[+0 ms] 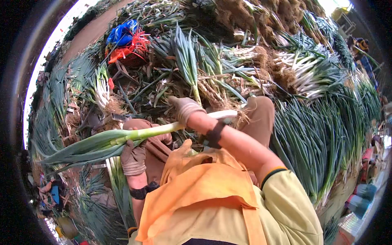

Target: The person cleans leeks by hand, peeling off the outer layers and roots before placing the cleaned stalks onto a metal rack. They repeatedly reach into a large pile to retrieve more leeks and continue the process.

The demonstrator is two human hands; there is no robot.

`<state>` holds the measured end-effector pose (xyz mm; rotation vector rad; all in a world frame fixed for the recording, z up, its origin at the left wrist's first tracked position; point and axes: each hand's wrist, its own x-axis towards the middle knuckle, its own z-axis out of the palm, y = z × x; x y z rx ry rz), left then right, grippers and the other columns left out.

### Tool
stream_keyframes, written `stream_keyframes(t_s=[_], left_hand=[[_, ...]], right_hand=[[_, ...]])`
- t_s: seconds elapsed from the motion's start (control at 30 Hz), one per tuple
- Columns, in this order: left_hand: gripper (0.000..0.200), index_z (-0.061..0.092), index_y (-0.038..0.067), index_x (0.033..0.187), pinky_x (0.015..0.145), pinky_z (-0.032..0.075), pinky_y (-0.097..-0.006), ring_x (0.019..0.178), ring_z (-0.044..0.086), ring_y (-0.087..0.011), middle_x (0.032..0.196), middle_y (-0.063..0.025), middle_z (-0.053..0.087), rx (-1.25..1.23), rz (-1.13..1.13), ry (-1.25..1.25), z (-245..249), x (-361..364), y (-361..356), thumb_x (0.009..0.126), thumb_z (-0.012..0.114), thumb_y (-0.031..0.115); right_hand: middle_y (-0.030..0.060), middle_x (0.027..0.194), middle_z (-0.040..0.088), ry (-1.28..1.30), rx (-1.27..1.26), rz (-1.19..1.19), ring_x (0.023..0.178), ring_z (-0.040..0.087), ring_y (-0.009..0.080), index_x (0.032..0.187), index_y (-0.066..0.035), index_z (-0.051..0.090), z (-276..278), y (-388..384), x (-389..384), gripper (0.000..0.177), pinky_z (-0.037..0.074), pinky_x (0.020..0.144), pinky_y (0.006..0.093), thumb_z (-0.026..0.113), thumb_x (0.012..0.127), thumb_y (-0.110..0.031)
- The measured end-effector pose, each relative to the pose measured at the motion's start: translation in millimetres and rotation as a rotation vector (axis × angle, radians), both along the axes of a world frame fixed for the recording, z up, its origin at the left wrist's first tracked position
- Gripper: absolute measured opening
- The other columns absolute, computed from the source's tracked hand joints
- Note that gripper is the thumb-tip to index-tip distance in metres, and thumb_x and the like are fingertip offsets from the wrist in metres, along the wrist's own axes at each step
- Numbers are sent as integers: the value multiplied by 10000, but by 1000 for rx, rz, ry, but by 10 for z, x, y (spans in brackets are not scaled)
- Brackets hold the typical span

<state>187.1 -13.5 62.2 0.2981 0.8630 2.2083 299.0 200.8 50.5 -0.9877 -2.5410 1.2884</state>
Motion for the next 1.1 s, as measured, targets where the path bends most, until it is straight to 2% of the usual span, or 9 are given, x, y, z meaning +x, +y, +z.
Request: stream_keyframes(t_s=[0.2, 0.33, 0.4, 0.53, 0.6, 0.63, 0.87, 0.97, 1.1], left_hand=[[549, 424, 106, 1163, 896, 428, -479, 1122, 445, -254, 1133, -88, 508, 126, -225, 13, 161, 69, -23, 686, 659, -30], [525, 437, 122, 1152, 903, 420, -483, 1126, 443, -260, 1139, -84, 510, -418, 165, 301, -196, -66, -195, 699, 635, -56], [500, 454, 121, 1135, 907, 414, -492, 1130, 437, -268, 1132, -81, 515, 216, -47, 115, -113, 95, -123, 705, 621, -69], [482, 464, 123, 1151, 926, 395, -503, 1111, 458, -254, 1166, -83, 505, 314, -115, 76, -195, 219, -101, 724, 611, -46], [437, 475, 109, 1148, 935, 388, -487, 1093, 474, -253, 1176, -86, 504, -592, 181, 561, -352, 224, -35, 746, 610, 5], [421, 381, 105, 1225, 991, 283, -474, 1169, 377, -245, 1255, -65, 411, -139, 5, -241, -390, 332, 5, 820, 496, 83], [347, 460, -38, 1112, 846, 455, -411, 990, 536, -300, 959, -197, 583, -211, -405, -686, -106, 439, -21, 818, 548, 123], [338, 462, -45, 1088, 698, 507, -319, 757, 610, -237, 934, -180, 587, -826, -907, 118, 170, 362, -154, 813, 538, 138], [432, 496, 34, 1082, 637, 469, -334, 753, 598, -276, 824, -174, 606, -778, -470, 1519, 700, 442, 411, 696, 624, 181]], right_hand=[[34, 751, 617, 287, -613, -341, 522, 477, 73, 987, -25, 598, -241, 676, 526, 214, 386, 460, 213, 588, 811, -147], [20, 841, 619, 619, -527, 58, 716, 546, 75, 1061, -31, 566, -18, 392, 897, 285, 453, 607, 234, 600, 808, -157], [44, 860, 619, 483, -271, 216, 779, 577, 125, 1044, -32, 574, 18, 185, 977, 310, 459, 679, 276, 632, 778, -181], [132, 738, 589, 275, 345, 63, 678, 568, 294, 851, -34, 599, 103, 52, 979, 186, 447, 596, 356, 613, 758, -194], [125, 708, 583, 187, 442, -32, 667, 565, 301, 823, -39, 595, -48, 95, 1014, 172, 439, 580, 367, 594, 766, -202], [118, 699, 588, 183, 326, -127, 662, 572, 302, 822, -70, 600, -177, 150, 1033, 168, 448, 590, 380, 581, 765, -227], [116, 742, 614, -37, 315, -240, 684, 595, 285, 909, -120, 609, -571, 220, 1045, 181, 473, 620, 374, 555, 766, -217], [118, 699, 618, 260, 117, -497, 571, 547, 159, 889, -56, 623, -832, 316, 1057, 173, 443, 551, 286, 639, 748, -154], [95, 637, 609, 249, -12, -528, 566, 540, 114, 827, -40, 632, -682, 336, 961, 116, 449, 540, 274, 628, 755, -130]])
